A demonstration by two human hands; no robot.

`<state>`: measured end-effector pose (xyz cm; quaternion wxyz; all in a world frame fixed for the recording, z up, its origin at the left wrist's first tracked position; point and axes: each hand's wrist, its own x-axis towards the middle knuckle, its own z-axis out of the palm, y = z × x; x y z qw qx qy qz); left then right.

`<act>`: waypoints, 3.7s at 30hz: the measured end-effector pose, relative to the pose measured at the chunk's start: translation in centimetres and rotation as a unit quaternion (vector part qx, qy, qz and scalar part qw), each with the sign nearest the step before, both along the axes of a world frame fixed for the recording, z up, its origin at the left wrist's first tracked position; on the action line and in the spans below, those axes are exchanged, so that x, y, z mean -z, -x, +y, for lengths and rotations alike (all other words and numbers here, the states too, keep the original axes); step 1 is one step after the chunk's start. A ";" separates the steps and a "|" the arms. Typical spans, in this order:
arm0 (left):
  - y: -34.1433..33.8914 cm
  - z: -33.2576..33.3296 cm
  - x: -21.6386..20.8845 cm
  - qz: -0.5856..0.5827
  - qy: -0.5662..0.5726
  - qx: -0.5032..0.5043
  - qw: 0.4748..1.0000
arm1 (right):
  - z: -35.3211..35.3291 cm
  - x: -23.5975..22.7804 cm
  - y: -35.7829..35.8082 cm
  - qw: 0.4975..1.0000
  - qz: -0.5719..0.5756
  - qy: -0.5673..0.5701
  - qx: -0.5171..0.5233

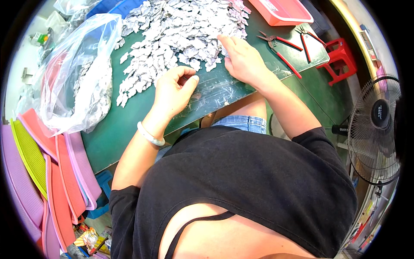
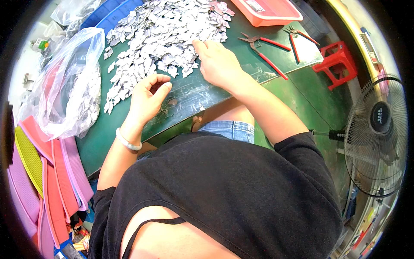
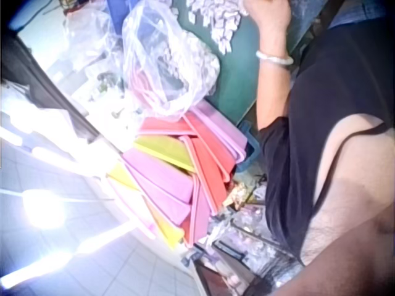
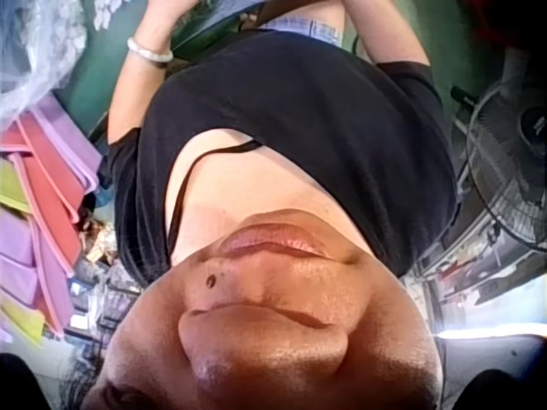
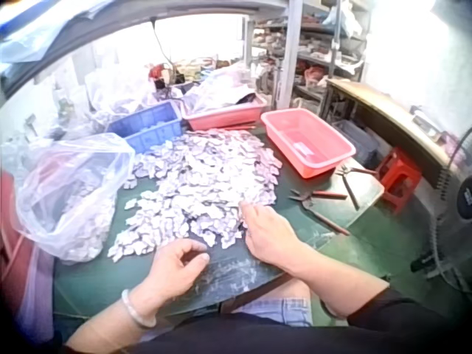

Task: The person sits at a green workbench and repeatedly picks up small silver metal pieces from a large pile. They use red-handled pliers to trim or adjust the edges of each piece, then place the finished pieces back onto the table. The process is repetitive and focused on individual items.

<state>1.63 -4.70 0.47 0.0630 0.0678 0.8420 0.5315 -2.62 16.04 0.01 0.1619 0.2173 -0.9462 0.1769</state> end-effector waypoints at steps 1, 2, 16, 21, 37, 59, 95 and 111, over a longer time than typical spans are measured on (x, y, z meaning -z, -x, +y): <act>-0.1 0.1 0.2 0.005 0.007 0.005 1.000 | 0.2 0.1 0.0 1.000 -0.002 0.004 -0.023; -0.1 0.2 0.4 0.011 0.013 0.010 1.000 | 0.5 0.2 0.2 0.999 -0.004 0.008 -0.047; 0.3 1.3 0.5 0.199 0.213 0.061 0.955 | -0.3 -0.2 -0.2 0.970 -0.103 0.073 -0.206; -0.1 0.9 0.7 0.144 0.178 0.040 0.973 | 0.2 -0.4 -0.9 0.958 -0.144 0.126 -0.214; -0.2 1.1 1.1 0.122 0.092 -0.001 0.988 | 0.5 -0.1 -0.6 0.969 -0.123 0.172 -0.129; 0.4 1.3 0.5 -0.206 -0.427 -0.079 0.877 | -0.2 -0.3 -2.3 0.964 -0.151 0.193 -0.103; -0.2 2.0 -0.3 -0.282 -0.395 -0.023 0.874 | 2.0 -0.4 -2.5 0.985 -0.065 0.071 -0.141; -0.1 1.0 0.3 -0.251 -0.398 -0.043 0.881 | 0.0 -0.3 -1.5 0.964 -0.129 0.175 -0.153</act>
